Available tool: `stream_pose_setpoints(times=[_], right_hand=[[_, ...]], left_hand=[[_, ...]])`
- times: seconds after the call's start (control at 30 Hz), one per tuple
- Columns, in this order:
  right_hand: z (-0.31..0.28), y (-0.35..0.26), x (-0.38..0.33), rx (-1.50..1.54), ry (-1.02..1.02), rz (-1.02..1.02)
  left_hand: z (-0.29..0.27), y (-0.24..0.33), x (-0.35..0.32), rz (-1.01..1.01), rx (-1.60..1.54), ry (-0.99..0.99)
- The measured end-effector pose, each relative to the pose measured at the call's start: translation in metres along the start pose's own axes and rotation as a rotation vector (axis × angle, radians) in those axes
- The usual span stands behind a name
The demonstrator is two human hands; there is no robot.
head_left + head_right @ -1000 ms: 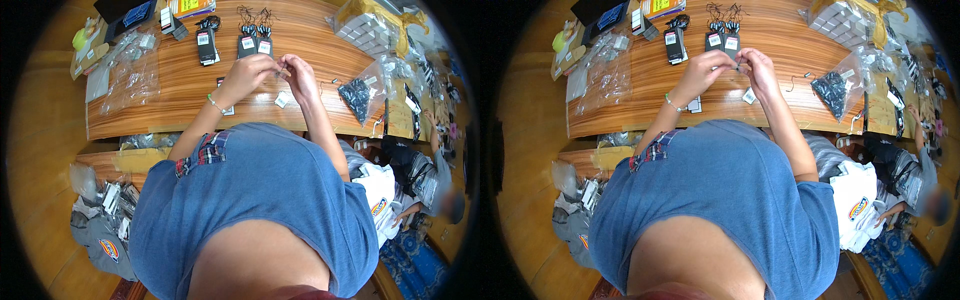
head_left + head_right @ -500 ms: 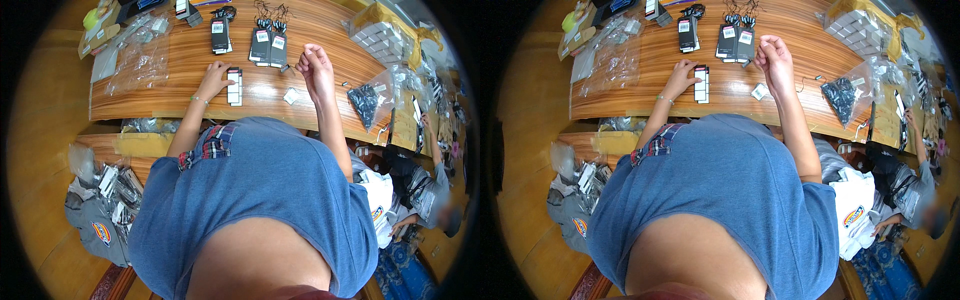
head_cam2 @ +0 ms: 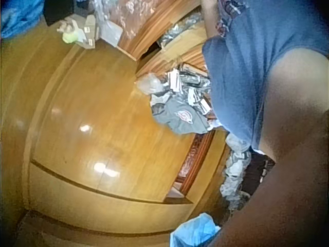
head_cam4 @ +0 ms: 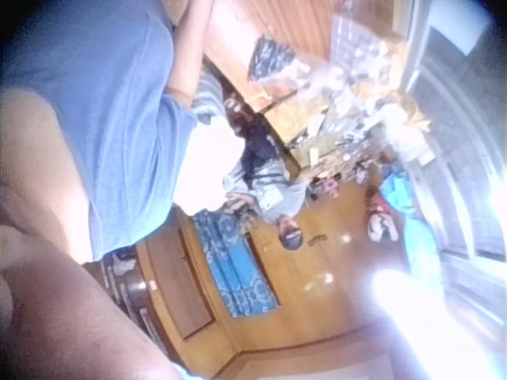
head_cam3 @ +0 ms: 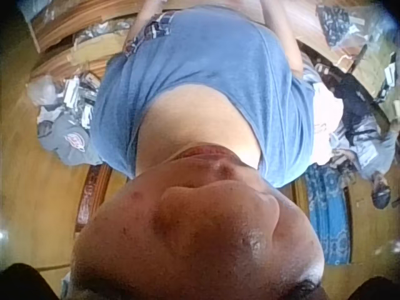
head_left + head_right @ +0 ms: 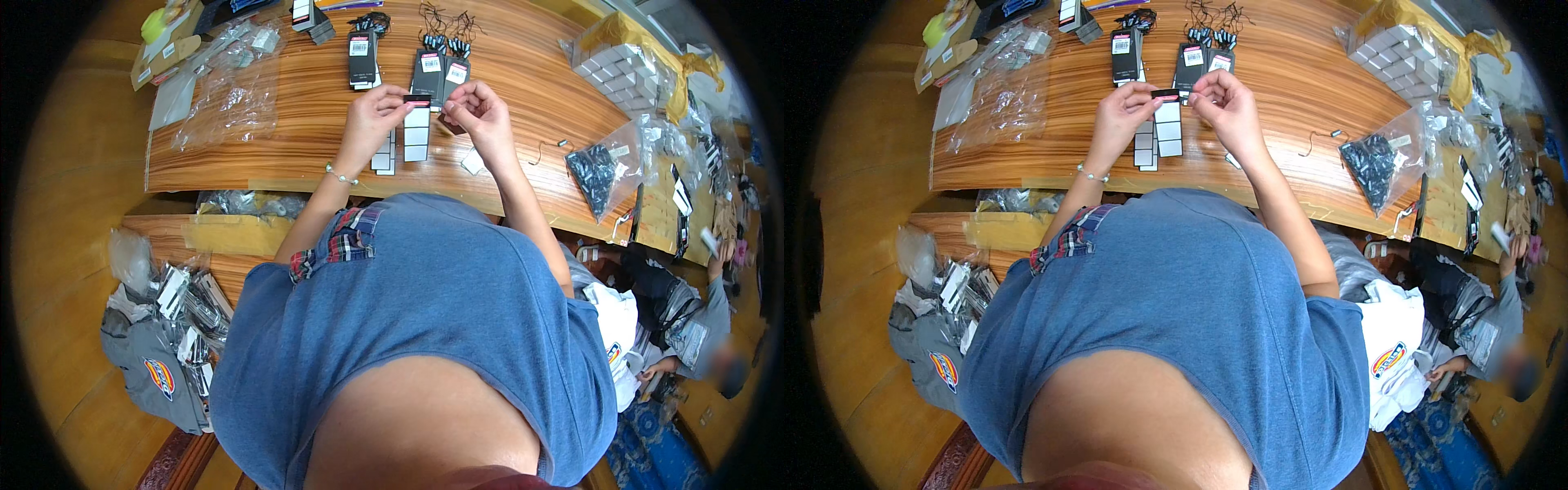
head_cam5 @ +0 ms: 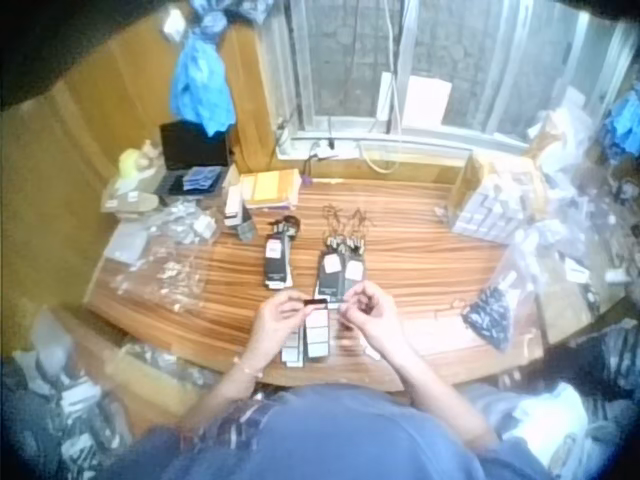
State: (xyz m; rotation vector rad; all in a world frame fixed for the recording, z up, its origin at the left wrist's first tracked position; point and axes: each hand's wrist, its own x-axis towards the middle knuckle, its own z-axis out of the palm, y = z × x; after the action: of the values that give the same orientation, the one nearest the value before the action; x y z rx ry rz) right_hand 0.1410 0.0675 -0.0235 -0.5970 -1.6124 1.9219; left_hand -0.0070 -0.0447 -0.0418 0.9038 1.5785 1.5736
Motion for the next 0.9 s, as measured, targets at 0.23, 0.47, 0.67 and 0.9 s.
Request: stream_pose_setpoints(times=[0.23,0.47,0.67,0.9], right_hand=[[0.008,-0.006,0.0,-0.428,0.216,-0.248],[-0.006,-0.008,0.003,-0.428,0.221,-0.285],[-0.013,-0.007,0.001,-0.395,0.235,-0.288],[-0.01,-0.013,0.0,-0.591,0.272,-0.407]], left_hand=[[0.028,0.03,0.003,0.138,0.078,-0.026],[0.035,0.039,0.013,0.217,0.274,-0.082],[0.043,0.028,0.022,0.287,0.238,-0.057],[0.052,0.036,0.026,0.278,0.213,-0.069]])
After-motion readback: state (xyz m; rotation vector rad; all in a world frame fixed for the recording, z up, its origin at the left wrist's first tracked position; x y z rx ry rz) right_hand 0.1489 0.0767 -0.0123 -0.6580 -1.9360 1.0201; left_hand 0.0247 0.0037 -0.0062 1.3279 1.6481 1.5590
